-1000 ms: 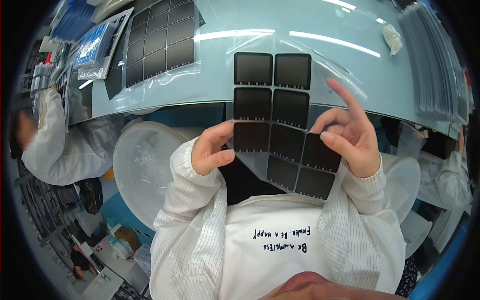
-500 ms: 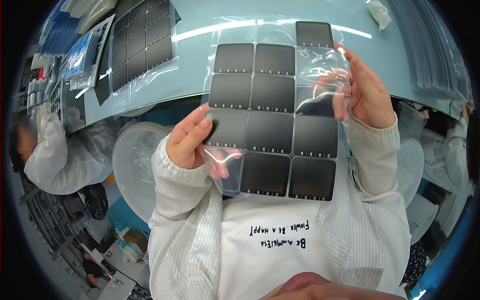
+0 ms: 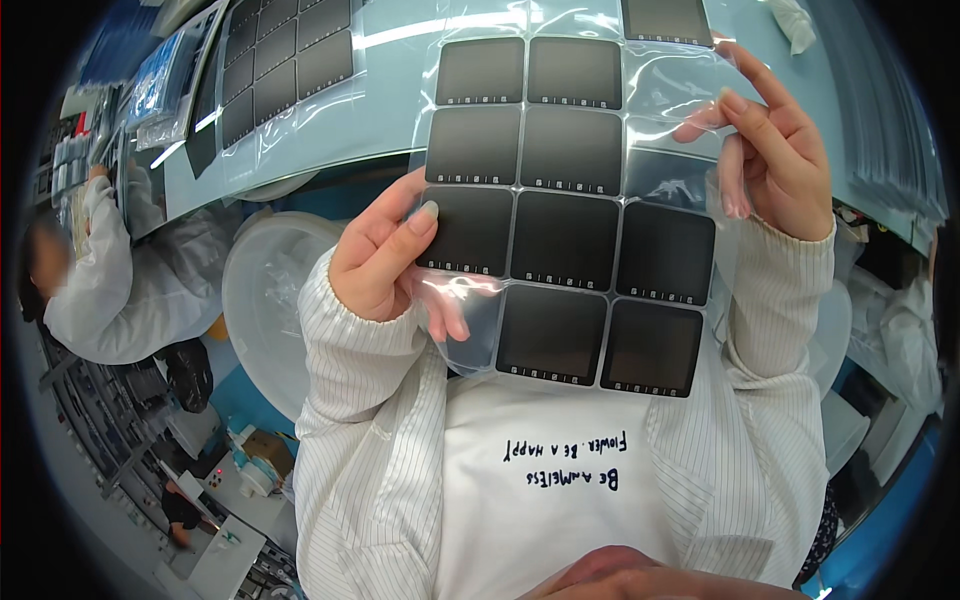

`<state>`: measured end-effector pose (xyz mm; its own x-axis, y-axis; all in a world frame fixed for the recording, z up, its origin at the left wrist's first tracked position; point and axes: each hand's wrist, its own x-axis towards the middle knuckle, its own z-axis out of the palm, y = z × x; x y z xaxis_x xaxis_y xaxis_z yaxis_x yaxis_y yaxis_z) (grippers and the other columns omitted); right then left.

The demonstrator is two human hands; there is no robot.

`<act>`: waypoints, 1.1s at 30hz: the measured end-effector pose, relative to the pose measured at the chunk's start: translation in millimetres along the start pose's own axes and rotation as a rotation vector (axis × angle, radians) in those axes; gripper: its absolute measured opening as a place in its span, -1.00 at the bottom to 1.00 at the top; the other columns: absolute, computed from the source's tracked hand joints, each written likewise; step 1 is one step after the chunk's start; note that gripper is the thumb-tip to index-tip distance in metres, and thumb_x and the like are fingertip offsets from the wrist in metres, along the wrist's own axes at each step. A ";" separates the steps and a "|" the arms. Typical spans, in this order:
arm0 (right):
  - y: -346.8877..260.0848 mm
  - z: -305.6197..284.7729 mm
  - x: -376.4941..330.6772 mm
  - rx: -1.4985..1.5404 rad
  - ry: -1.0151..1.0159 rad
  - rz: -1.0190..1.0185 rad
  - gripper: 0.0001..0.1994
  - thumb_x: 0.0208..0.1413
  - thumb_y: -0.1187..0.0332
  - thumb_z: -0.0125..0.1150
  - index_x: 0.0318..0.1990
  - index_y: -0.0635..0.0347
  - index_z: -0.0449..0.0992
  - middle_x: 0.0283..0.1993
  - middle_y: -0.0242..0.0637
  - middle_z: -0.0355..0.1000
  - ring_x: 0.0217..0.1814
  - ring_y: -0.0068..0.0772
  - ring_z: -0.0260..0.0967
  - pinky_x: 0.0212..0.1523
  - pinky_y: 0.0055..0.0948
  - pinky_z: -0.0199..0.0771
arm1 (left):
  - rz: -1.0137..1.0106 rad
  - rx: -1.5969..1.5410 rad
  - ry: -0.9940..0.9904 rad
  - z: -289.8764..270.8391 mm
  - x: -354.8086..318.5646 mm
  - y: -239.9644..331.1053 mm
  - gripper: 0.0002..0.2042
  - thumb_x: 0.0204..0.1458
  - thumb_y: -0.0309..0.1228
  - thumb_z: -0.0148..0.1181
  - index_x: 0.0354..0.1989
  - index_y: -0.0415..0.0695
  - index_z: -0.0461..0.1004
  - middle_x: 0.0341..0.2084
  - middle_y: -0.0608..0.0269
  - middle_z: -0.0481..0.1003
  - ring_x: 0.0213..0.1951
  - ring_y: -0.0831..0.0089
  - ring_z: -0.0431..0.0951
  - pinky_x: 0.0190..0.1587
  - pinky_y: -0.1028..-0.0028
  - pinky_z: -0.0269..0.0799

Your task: Inspecting, cleaning, and sorting small electronic screen components at a factory workbench.

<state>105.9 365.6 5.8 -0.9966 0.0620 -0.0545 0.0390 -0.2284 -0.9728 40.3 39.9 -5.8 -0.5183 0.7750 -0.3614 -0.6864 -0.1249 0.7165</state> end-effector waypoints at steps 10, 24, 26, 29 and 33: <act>1.7 -3.0 2.9 -0.046 0.020 -0.017 -0.57 0.25 0.45 -0.28 0.24 0.41 -0.02 -0.28 0.09 0.47 -0.83 -0.61 0.22 -0.81 -0.73 0.19 | -0.006 -0.003 0.040 5.6 5.7 4.7 -0.55 0.21 -0.44 -0.29 0.28 -0.17 -0.12 -0.21 -0.11 0.48 -0.57 0.10 0.58 -0.70 0.48 0.49; -11.0 28.7 14.2 0.316 0.203 0.133 -0.59 0.20 0.53 -0.25 0.23 0.25 0.07 -0.32 0.30 0.42 -0.83 -0.24 0.31 -0.85 -0.51 0.27 | 0.049 0.059 0.004 -5.4 4.0 16.5 -0.54 0.22 -0.41 -0.28 0.28 -0.19 -0.12 -0.24 -0.13 0.49 -0.55 0.12 0.59 -0.68 0.49 0.50; -11.2 29.6 14.6 0.342 0.214 0.134 -0.59 0.20 0.53 -0.25 0.23 0.25 0.07 -0.32 0.31 0.41 -0.83 -0.25 0.31 -0.85 -0.51 0.27 | 0.055 0.063 0.013 -4.5 2.4 17.1 -0.54 0.22 -0.42 -0.28 0.28 -0.18 -0.12 -0.25 -0.13 0.49 -0.55 0.13 0.59 -0.67 0.49 0.50; -10.7 29.0 13.8 0.302 0.213 0.118 -0.59 0.21 0.53 -0.26 0.23 0.26 0.07 -0.33 0.31 0.42 -0.83 -0.25 0.31 -0.85 -0.52 0.27 | 0.062 0.046 0.033 -4.9 3.5 18.4 -0.54 0.22 -0.42 -0.29 0.28 -0.18 -0.13 -0.25 -0.13 0.49 -0.56 0.14 0.59 -0.68 0.50 0.50; -12.0 25.5 13.4 0.328 0.205 0.126 -0.59 0.20 0.54 -0.27 0.23 0.25 0.07 -0.31 0.34 0.40 -0.82 -0.23 0.32 -0.85 -0.50 0.28 | 0.040 0.047 0.029 -7.1 2.0 21.2 -0.54 0.21 -0.44 -0.31 0.29 -0.18 -0.15 -0.25 -0.14 0.49 -0.59 0.15 0.57 -0.70 0.49 0.49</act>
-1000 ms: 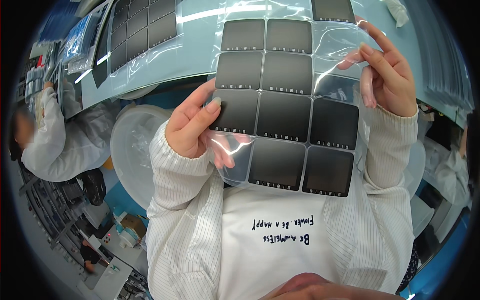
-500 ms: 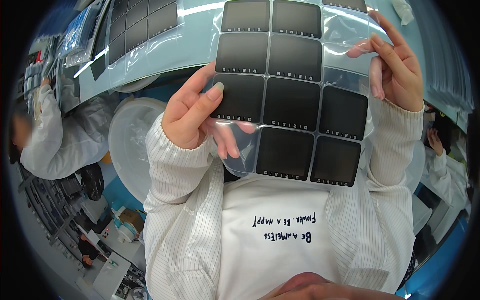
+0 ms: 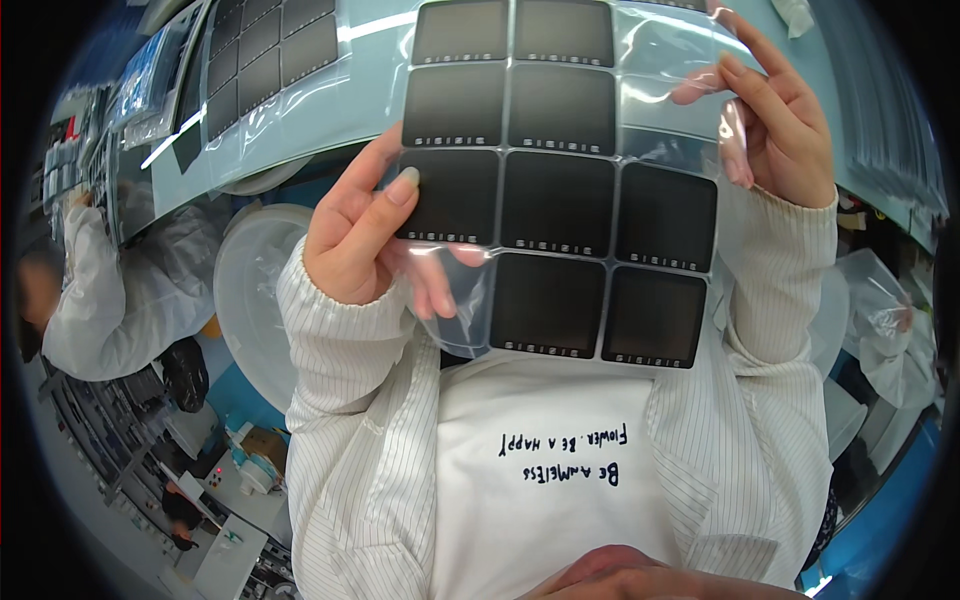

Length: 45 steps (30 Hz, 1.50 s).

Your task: Inspecting, cleaning, and sorting small electronic screen components at a factory workbench.

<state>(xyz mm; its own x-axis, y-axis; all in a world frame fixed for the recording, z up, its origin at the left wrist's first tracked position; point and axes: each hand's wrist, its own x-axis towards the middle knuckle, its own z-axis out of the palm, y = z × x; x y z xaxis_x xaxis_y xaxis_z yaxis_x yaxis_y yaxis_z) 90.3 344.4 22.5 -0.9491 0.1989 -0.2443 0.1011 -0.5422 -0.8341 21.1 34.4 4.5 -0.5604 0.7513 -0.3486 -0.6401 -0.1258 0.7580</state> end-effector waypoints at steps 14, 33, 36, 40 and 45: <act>-5.0 -2.5 -1.2 0.161 -0.128 0.075 -0.55 0.18 0.54 -0.27 0.25 0.22 0.00 -0.31 0.37 0.39 -0.78 -0.16 0.37 -0.85 -0.49 0.31 | 0.035 0.005 -0.025 9.9 -2.8 -4.2 -0.50 0.20 -0.48 -0.36 0.31 -0.14 -0.26 -0.19 -0.12 0.47 -0.62 0.19 0.57 -0.71 0.51 0.49; 21.8 -24.0 -10.1 -0.390 0.010 -0.169 -0.45 0.26 0.08 -0.19 0.22 0.36 0.06 -0.14 -0.06 0.41 -0.56 -0.59 0.34 -0.58 -0.72 0.30 | 0.313 0.365 0.356 32.6 23.8 -29.3 -0.48 0.19 -0.42 -0.14 0.31 -0.09 -0.14 -0.67 0.21 0.48 -0.70 0.40 0.51 -0.42 0.37 0.56; 23.1 -19.8 -35.8 -0.629 0.077 -0.192 -0.46 0.25 0.12 -0.14 0.22 0.36 0.07 -0.16 -0.09 0.41 -0.55 -0.62 0.33 -0.56 -0.72 0.30 | 0.242 0.434 0.386 34.0 22.4 -27.1 -0.47 0.19 -0.41 -0.13 0.31 -0.07 -0.13 -0.73 0.25 0.44 -0.71 0.42 0.50 -0.41 0.39 0.56; 20.0 -30.4 -64.7 -1.144 0.241 -0.164 -0.61 0.19 0.26 0.00 0.06 0.39 0.29 -0.24 -0.21 0.43 -0.52 -0.66 0.34 -0.52 -0.74 0.30 | 0.278 0.450 0.437 29.2 25.0 -32.6 -0.45 0.19 -0.39 -0.11 0.31 -0.06 -0.17 -0.74 0.24 0.43 -0.73 0.42 0.49 -0.45 0.38 0.56; 50.0 -52.7 -63.5 -0.551 -0.245 0.253 -0.49 -0.09 0.24 0.35 -0.05 0.41 0.36 -0.33 -0.24 0.45 -0.48 -0.60 0.38 -0.47 -0.69 0.37 | 0.316 0.410 0.434 29.6 33.9 -31.2 -0.43 0.18 -0.41 -0.09 0.31 -0.10 -0.19 -0.76 0.26 0.41 -0.77 0.42 0.46 -0.46 0.43 0.55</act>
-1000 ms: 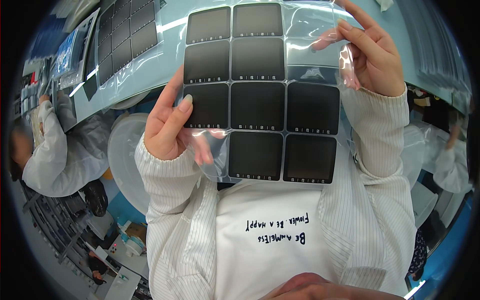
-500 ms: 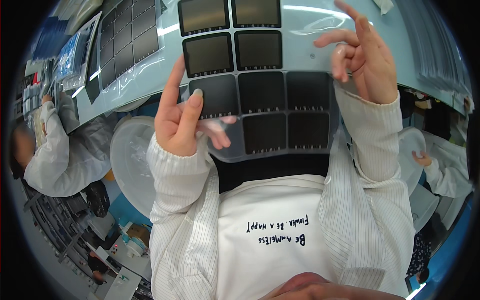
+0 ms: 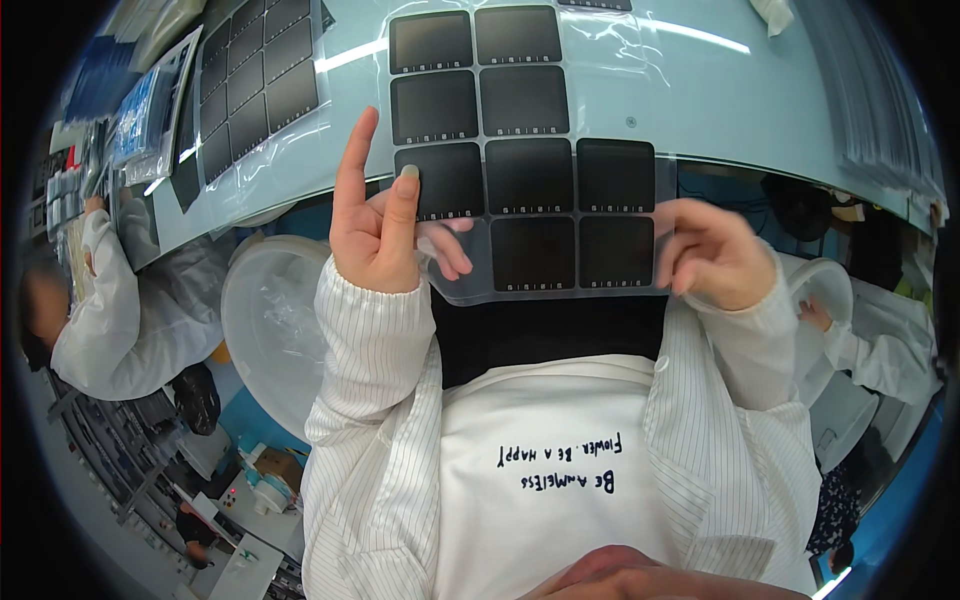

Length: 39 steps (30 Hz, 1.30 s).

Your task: Inspecting, cleaning, and sorting small electronic screen components at a factory workbench.

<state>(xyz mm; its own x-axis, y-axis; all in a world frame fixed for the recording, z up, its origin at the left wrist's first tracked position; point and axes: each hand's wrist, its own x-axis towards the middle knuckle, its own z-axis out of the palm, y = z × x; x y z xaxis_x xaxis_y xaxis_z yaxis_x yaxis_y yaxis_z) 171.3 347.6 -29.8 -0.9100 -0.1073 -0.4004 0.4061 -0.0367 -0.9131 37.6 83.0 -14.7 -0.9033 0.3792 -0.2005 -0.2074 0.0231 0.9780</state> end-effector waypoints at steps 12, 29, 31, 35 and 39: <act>-10.2 53.6 25.1 0.361 -0.044 0.045 -0.75 0.02 0.32 0.17 -0.27 0.38 0.50 -0.41 -0.09 0.47 -0.70 -0.53 0.26 -0.67 -0.64 0.29 | 0.845 1.000 0.173 -7.2 -13.9 28.1 -0.43 -0.31 -0.33 0.44 -0.06 -0.29 0.43 -0.12 0.00 0.39 -0.15 0.17 0.47 -0.18 0.39 0.46; -12.4 75.5 39.8 0.480 -0.100 -0.130 -0.78 0.04 0.48 0.12 -0.15 0.36 0.43 -0.38 -0.16 0.48 -0.67 -0.54 0.30 -0.63 -0.65 0.29 | 0.462 0.606 -0.335 24.8 -31.2 27.5 -0.44 -0.31 -0.81 -0.10 0.04 -0.43 0.29 -0.03 -0.22 0.37 -0.02 0.02 0.45 -0.07 0.45 0.44; -15.3 77.1 37.2 0.477 -0.113 -0.127 -0.75 0.05 0.48 0.11 -0.10 0.37 0.41 -0.37 -0.16 0.48 -0.67 -0.53 0.31 -0.64 -0.65 0.30 | 0.449 0.514 -0.320 22.8 -31.9 24.3 -0.49 -0.26 -0.79 -0.06 0.02 -0.43 0.31 -0.05 -0.22 0.39 -0.03 0.02 0.46 -0.07 0.45 0.44; -21.0 84.6 34.3 0.523 -0.122 -0.122 -0.73 0.06 0.49 0.06 -0.06 0.39 0.39 -0.36 -0.14 0.47 -0.69 -0.48 0.35 -0.68 -0.64 0.34 | 0.563 0.553 -0.287 12.3 -29.2 12.6 -0.64 -0.12 -0.68 0.07 -0.06 -0.42 0.39 -0.13 -0.19 0.44 -0.10 0.04 0.51 -0.11 0.43 0.47; -16.0 82.1 34.2 0.484 -0.128 -0.173 -0.80 0.07 0.50 0.00 -0.17 0.42 0.44 -0.31 -0.09 0.47 -0.70 -0.45 0.36 -0.72 -0.64 0.35 | 0.818 0.703 -0.079 11.9 -29.4 5.5 -0.81 -0.11 -0.56 0.23 -0.29 -0.33 0.51 -0.41 0.04 0.54 -0.42 0.25 0.58 -0.28 0.50 0.47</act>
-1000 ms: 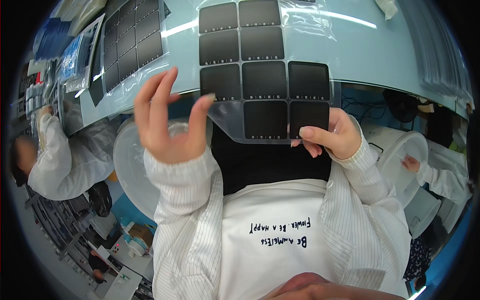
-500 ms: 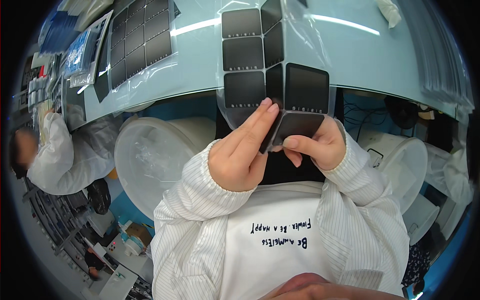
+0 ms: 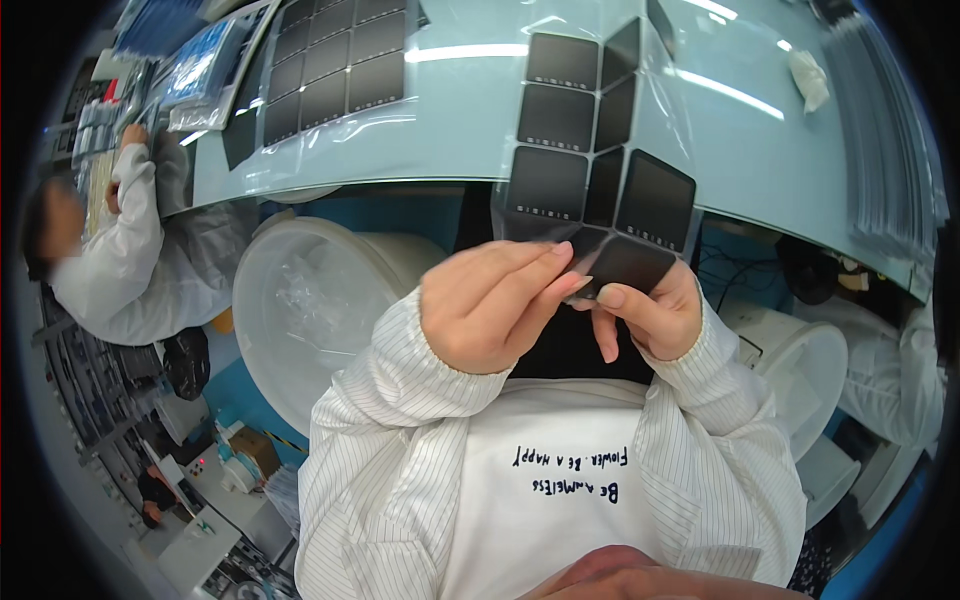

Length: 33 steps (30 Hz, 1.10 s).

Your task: Inspecting, cleaning, and sorting small electronic screen components at a factory workbench.

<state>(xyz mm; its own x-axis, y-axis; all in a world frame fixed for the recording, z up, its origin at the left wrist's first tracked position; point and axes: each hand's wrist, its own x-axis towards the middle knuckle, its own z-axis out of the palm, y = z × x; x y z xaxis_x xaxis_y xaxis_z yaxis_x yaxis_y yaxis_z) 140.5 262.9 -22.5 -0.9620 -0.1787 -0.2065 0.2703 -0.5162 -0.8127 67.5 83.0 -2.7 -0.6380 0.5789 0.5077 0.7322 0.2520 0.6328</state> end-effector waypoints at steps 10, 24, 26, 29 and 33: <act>9.7 2.7 -5.3 -0.173 0.081 -0.060 -0.68 0.08 0.54 -0.02 0.00 0.51 0.30 -0.34 -0.04 0.46 -0.73 -0.32 0.37 -0.69 -0.58 0.35 | -0.163 0.271 0.430 -40.0 11.8 -18.0 -0.94 -0.11 -0.60 0.19 -0.50 -0.13 0.54 -0.63 0.26 0.50 -0.56 0.49 0.50 -0.52 0.59 0.30; 5.4 -23.2 5.0 0.003 0.353 -0.122 -0.71 0.11 0.46 0.05 -0.03 0.42 0.35 -0.13 -0.03 0.43 -0.62 -0.39 0.38 -0.67 -0.55 0.39 | -1.045 -0.675 1.556 -182.1 -198.8 -290.6 -0.73 0.12 -0.22 0.00 -0.28 -0.22 0.39 -0.52 0.15 0.41 -0.54 0.36 0.43 -0.38 0.33 0.56; 3.6 -21.6 7.7 -0.010 0.375 -0.129 -0.70 0.12 0.46 0.01 -0.01 0.45 0.33 -0.25 -0.04 0.44 -0.64 -0.43 0.35 -0.67 -0.59 0.36 | -1.156 -0.724 1.509 -171.5 -193.9 -319.2 -0.74 0.09 -0.23 0.05 -0.25 -0.19 0.41 -0.48 0.16 0.42 -0.47 0.34 0.45 -0.38 0.33 0.56; 4.1 -20.8 9.0 -0.028 0.433 -0.141 -0.70 0.13 0.47 -0.02 -0.01 0.47 0.32 -0.35 -0.05 0.46 -0.67 -0.47 0.33 -0.67 -0.63 0.34 | -1.146 -0.691 1.502 -157.9 -162.9 -327.1 -0.76 0.09 -0.25 0.05 -0.24 -0.19 0.41 -0.43 0.15 0.44 -0.46 0.34 0.45 -0.38 0.35 0.54; 6.6 -18.5 10.5 -0.020 0.493 -0.138 -0.72 0.12 0.49 -0.01 -0.04 0.46 0.34 -0.33 -0.04 0.46 -0.67 -0.46 0.33 -0.68 -0.63 0.35 | -1.116 -0.616 1.462 -136.2 -116.5 -333.5 -0.78 0.09 -0.29 0.06 -0.22 -0.19 0.40 -0.35 0.13 0.46 -0.44 0.35 0.46 -0.40 0.40 0.50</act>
<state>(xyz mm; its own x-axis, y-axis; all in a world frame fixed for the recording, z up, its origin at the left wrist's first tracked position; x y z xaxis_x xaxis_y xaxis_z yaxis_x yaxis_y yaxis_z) 131.5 273.1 -40.1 -0.8940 0.3087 -0.3247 0.1431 -0.4899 -0.8599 -134.9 -174.1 -193.3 -0.5972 -0.6989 -0.3936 -0.0439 -0.4615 0.8861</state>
